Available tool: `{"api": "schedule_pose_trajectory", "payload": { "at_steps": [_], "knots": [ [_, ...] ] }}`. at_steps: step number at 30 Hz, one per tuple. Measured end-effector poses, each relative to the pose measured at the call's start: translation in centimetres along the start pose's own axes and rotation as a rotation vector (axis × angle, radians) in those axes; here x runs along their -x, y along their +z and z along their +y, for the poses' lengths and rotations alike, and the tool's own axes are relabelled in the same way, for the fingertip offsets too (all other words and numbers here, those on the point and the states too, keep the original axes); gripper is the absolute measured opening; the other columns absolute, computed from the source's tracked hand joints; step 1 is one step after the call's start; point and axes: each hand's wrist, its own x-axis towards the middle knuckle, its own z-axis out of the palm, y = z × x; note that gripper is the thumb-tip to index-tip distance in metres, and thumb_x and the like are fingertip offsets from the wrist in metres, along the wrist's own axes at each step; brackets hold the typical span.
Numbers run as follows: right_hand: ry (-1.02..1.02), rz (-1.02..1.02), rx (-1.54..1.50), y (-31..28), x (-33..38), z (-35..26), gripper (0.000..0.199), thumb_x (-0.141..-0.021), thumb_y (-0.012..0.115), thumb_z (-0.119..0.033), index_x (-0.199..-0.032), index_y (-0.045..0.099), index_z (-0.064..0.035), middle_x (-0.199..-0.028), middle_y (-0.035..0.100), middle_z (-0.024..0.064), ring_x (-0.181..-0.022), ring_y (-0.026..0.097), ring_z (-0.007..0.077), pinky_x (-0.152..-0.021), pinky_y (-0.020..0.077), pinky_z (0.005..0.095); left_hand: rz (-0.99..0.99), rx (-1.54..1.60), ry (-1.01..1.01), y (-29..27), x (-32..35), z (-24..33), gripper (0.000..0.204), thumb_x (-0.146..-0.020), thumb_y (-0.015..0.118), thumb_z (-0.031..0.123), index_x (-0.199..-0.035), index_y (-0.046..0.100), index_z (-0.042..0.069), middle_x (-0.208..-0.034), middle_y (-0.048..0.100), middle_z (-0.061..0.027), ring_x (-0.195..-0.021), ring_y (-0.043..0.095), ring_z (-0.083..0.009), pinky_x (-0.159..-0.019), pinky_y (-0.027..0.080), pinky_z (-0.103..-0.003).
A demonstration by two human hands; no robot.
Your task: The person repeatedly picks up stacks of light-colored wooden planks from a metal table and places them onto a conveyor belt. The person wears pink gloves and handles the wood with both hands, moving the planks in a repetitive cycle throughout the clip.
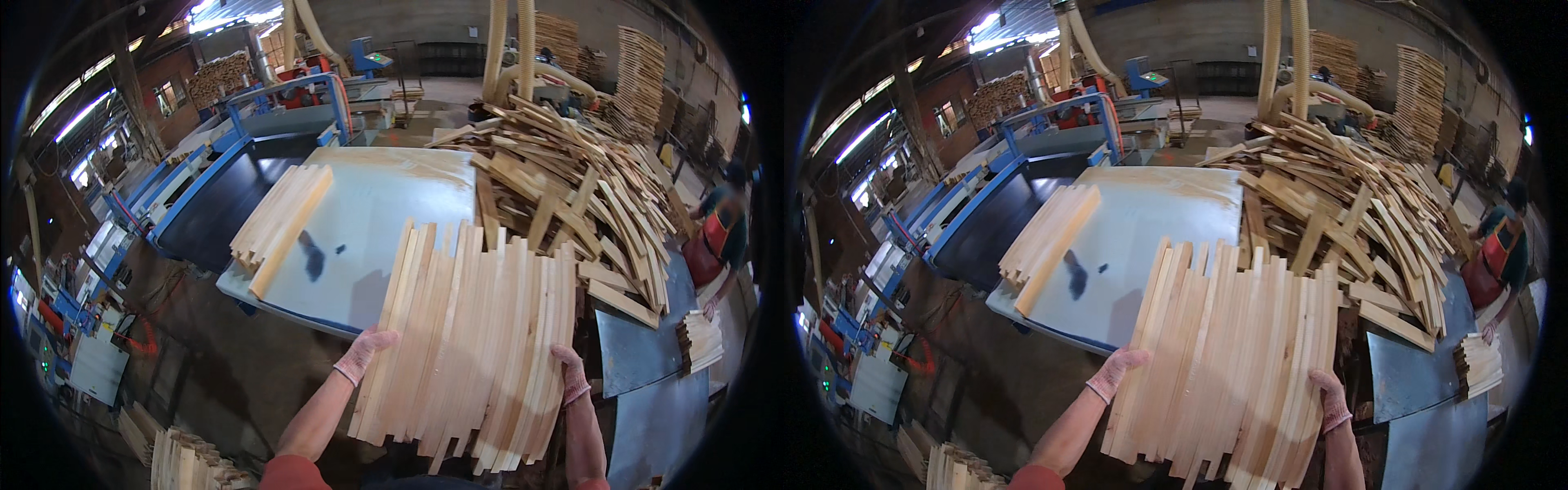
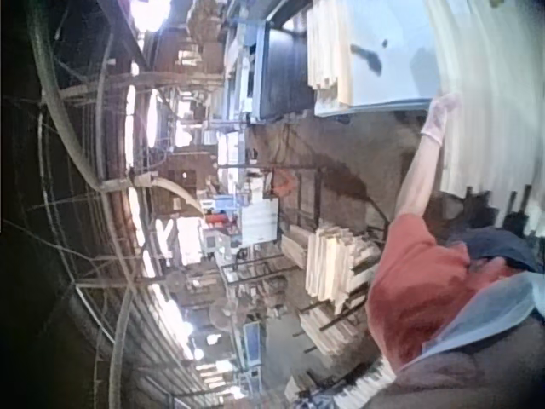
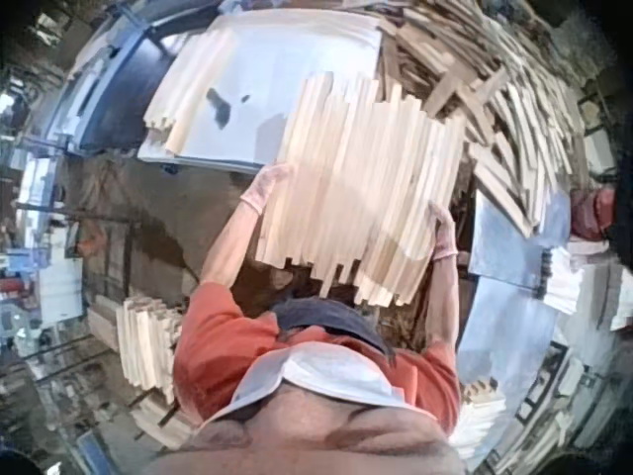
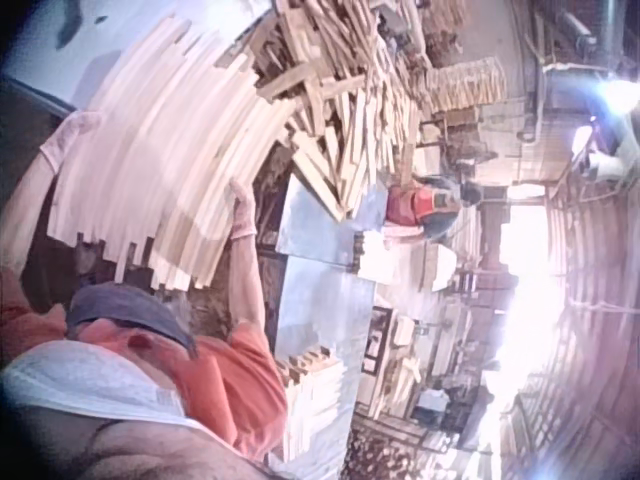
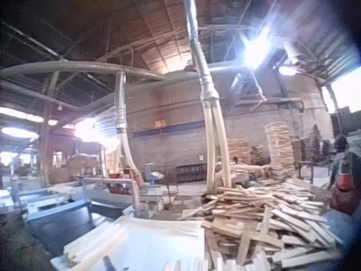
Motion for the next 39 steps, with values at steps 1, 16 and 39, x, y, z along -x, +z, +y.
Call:
{"api": "schedule_pose_trajectory", "payload": {
  "at_steps": [1,16,39],
  "knots": [
    [0.004,0.036,0.043,5.1,0.2,0.4,0.056,-0.083,0.081,-0.024,-0.129,0.069,0.0051,-0.108,0.078,0.0137,-0.095,0.077,0.0271,-0.084,0.0643,0.0408,0.044,-0.028,-0.019,-2.8,0.7,1.8,0.06,-0.091,0.081,0.022,-0.143,0.061,0.002,-0.125,0.073,-0.0104,-0.113,0.072,-0.0218,-0.101,0.058,-0.037],
    [0.092,0.299,0.202,25.5,-14.7,8.2,0.028,-0.085,0.075,-0.022,-0.106,0.076,-0.0043,-0.098,0.078,0.0124,-0.082,0.075,0.0294,-0.08,0.0646,0.0468,0.266,-1.194,-0.024,-21.8,-9.6,20.9,0.106,-0.087,0.078,0.066,-0.154,0.044,-0.009,-0.159,0.048,-0.0303,-0.147,0.051,-0.0382,-0.12,0.045,-0.047],
    [0.008,0.312,0.198,46.2,-39.2,13.4,0.029,-0.092,0.074,-0.013,-0.115,0.068,0.0028,-0.107,0.074,0.0115,-0.098,0.074,0.0251,-0.097,0.0619,0.0379,0.757,-1.577,0.03,-55.8,-18.6,47.4,0.093,-0.09,0.072,0.064,-0.164,0.043,0.016,-0.16,0.047,-0.0218,-0.144,0.051,-0.0416,-0.122,0.041,-0.051]
  ]
}}
